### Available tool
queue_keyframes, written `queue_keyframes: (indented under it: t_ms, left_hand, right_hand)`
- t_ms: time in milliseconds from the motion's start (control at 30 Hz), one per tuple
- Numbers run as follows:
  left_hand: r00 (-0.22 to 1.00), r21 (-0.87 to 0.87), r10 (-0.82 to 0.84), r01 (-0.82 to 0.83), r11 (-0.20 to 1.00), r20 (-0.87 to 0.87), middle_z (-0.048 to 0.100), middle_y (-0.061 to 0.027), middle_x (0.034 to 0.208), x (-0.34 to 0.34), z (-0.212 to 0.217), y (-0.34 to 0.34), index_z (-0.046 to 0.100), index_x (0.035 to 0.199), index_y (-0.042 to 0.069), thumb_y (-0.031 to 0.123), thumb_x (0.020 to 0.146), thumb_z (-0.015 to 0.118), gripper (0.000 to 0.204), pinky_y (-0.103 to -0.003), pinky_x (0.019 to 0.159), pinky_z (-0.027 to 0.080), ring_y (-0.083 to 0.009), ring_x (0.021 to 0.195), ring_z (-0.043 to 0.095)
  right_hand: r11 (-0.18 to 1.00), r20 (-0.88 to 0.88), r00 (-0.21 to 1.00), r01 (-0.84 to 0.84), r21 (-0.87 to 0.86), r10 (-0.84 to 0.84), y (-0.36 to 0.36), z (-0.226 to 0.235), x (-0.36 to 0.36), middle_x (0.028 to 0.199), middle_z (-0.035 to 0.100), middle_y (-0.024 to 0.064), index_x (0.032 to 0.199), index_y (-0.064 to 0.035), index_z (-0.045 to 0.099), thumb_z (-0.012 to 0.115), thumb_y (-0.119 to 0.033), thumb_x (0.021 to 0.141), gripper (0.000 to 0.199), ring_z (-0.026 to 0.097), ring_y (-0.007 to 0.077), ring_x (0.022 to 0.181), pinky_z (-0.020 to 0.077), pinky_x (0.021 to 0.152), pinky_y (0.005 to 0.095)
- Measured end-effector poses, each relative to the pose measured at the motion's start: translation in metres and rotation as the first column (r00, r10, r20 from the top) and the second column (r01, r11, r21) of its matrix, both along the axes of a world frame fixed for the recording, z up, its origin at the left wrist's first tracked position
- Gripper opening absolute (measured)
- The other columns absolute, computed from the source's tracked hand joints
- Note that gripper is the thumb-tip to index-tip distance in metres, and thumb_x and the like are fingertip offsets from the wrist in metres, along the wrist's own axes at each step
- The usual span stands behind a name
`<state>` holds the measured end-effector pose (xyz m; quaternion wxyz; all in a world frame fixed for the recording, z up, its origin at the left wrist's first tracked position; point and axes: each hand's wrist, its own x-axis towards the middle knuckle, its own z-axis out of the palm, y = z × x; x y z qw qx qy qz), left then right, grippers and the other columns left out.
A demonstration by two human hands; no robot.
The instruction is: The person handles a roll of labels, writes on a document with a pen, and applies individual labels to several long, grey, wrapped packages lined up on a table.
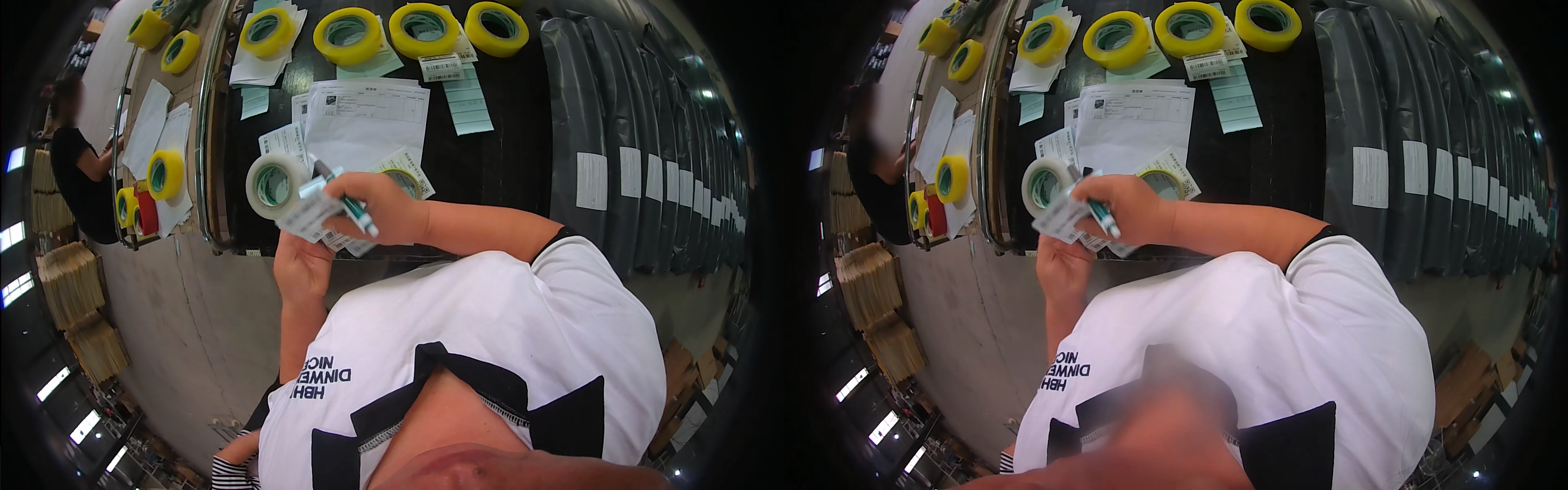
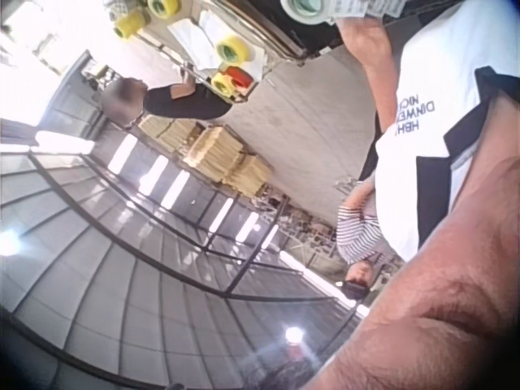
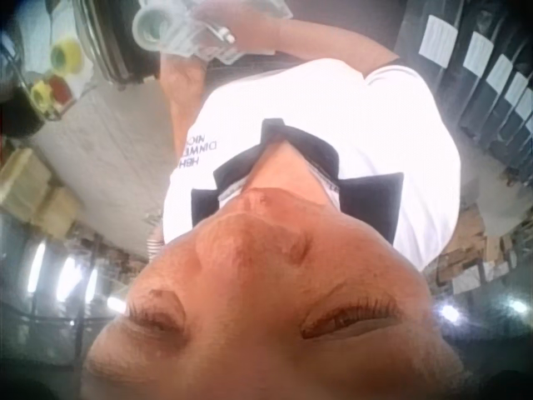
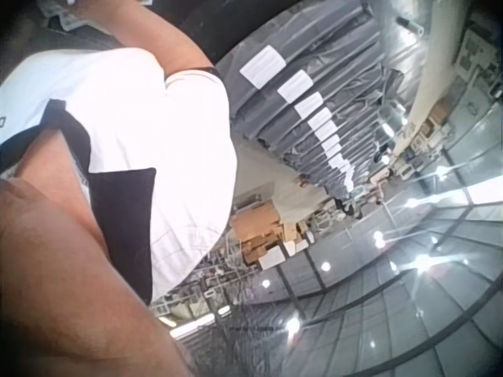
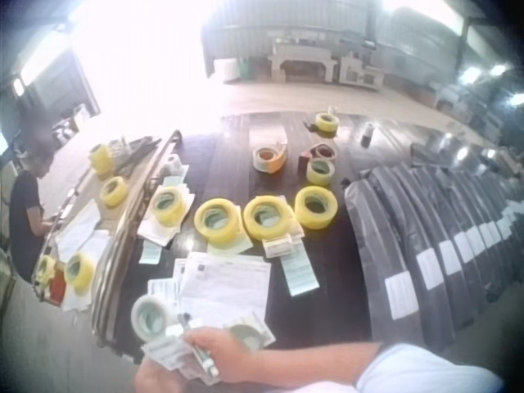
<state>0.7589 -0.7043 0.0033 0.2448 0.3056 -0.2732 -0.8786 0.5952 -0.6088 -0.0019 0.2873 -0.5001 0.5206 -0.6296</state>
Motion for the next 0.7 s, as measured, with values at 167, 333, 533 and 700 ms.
queue_keyframes:
  t_ms: [167,333,533,700]
  left_hand:
    - [0.956,-0.148,-0.265,0.246,0.958,-0.127,0.047,-0.0169,0.137,0.007,0.007,0.005,0.036,0.138,-0.003,0.031,0.099,0.047,0.053,-0.040,0.098,0.045,-0.0252,0.123,0.050]
    - [0.894,-0.150,-0.294,0.359,0.921,0.338,0.057,-0.0136,0.126,0.004,-0.004,0.007,0.047,0.129,-0.004,0.018,0.099,0.049,0.037,-0.036,0.095,0.047,-0.0220,0.113,0.057]
    - [0.971,-0.087,-0.133,0.152,0.985,0.198,0.059,-0.0133,0.124,-0.008,-0.015,0.000,0.050,0.126,-0.005,0.012,0.099,0.048,0.032,-0.037,0.097,0.046,-0.0221,0.112,0.058]
    - [0.968,-0.029,-0.152,0.161,0.987,0.199,0.058,-0.0147,0.125,-0.006,-0.033,-0.005,0.049,0.128,-0.005,0.011,0.098,0.048,0.034,-0.039,0.100,0.042,-0.0238,0.114,0.057]
  right_hand:
    - [0.964,0.406,0.914,-0.120,0.236,0.014,0.004,-0.001,-0.001,0.104,0.060,0.0041,0.116,-0.0034,0.051,0.074,-0.006,0.079,0.044,0.058,0.0107,0.094,0.0480,0.084,0.0263]
    - [0.952,0.415,0.908,-0.181,0.248,0.064,0.010,-0.016,0.001,0.102,0.061,0.0040,0.119,-0.0038,0.050,0.071,-0.008,0.083,0.042,0.059,0.0113,0.092,0.0489,0.082,0.0267]
    - [0.975,0.473,0.864,0.220,-0.044,-0.174,0.024,-0.032,-0.036,0.099,0.065,0.0074,0.128,-0.0030,0.052,0.058,-0.021,0.096,0.037,0.057,0.0095,0.082,0.0483,0.077,0.0252]
    - [0.900,0.318,0.842,0.414,0.136,-0.436,0.032,-0.082,-0.094,0.092,0.067,0.0047,0.110,-0.0027,0.065,0.064,-0.017,0.092,0.023,0.057,0.0069,0.077,0.0485,0.070,0.0219]
